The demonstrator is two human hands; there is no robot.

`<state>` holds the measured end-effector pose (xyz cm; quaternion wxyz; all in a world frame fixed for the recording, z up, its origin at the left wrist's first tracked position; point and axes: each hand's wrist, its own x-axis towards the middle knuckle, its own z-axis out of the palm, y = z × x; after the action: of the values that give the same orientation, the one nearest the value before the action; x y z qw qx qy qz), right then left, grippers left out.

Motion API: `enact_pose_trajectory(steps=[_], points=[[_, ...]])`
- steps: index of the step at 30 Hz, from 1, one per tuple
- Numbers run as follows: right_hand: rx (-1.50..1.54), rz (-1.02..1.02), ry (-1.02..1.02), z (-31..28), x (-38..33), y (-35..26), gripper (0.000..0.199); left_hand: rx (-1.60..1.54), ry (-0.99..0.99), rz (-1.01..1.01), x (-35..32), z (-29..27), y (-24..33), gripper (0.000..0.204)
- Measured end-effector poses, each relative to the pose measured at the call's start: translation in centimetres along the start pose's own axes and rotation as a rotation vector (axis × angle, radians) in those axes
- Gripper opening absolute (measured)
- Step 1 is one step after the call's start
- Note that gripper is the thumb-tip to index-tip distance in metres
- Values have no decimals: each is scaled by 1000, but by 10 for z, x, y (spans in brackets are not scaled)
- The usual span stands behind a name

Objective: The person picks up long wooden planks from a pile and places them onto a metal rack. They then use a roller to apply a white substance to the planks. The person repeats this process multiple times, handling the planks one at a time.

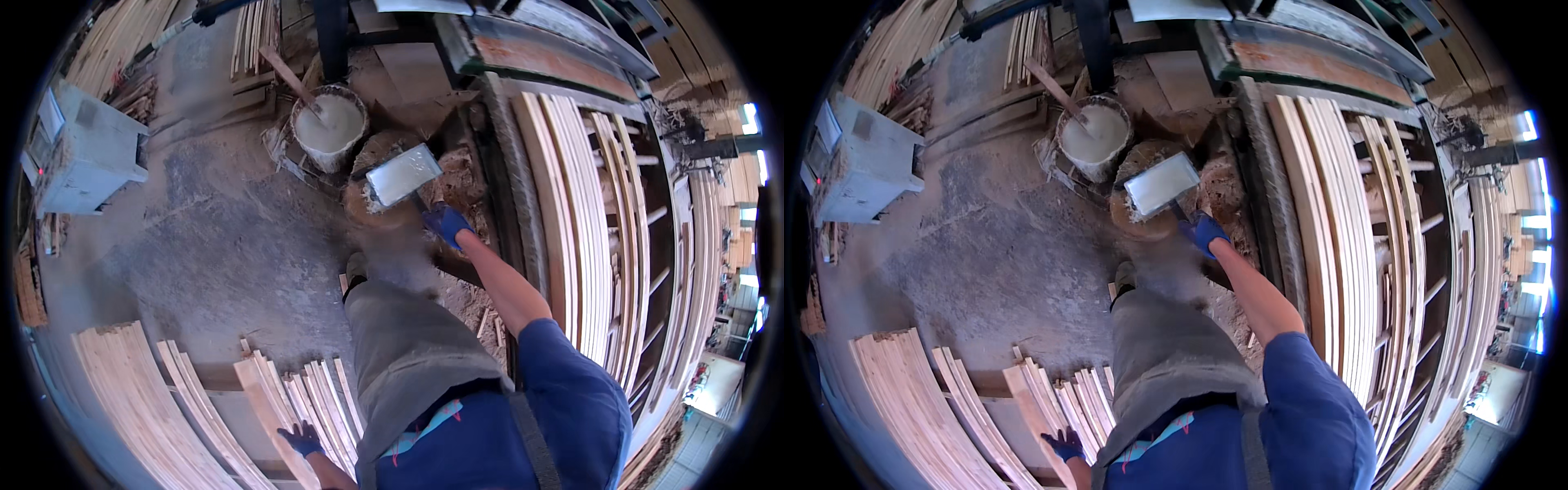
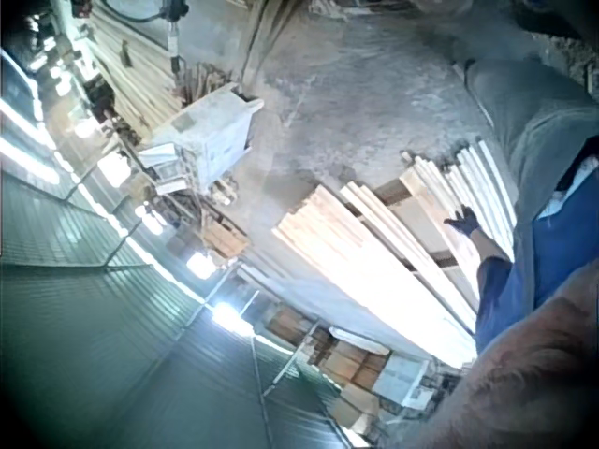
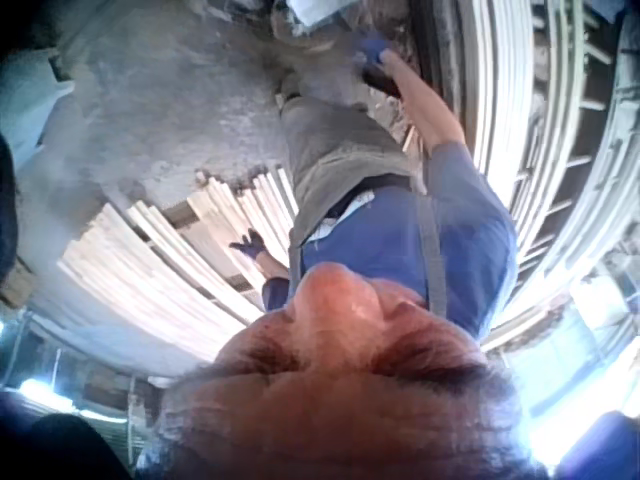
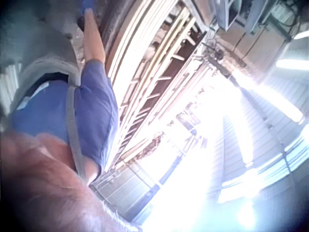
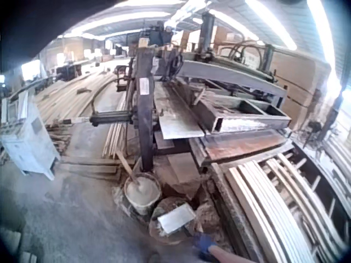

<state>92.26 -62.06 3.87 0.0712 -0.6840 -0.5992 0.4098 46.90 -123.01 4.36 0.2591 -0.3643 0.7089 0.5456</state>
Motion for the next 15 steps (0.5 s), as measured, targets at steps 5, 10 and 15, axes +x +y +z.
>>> enact_pose_trajectory(steps=[5,10,15], points=[[85,-105,181,75,96,26,29,400,-371,-498,-13,-4,1,48],[11,-41,88,70,100,4,41,1027,-569,-291,-45,29,17,50],[-197,-104,112,-9,41,-56,38,732,-549,-423,0,113,60,50]])
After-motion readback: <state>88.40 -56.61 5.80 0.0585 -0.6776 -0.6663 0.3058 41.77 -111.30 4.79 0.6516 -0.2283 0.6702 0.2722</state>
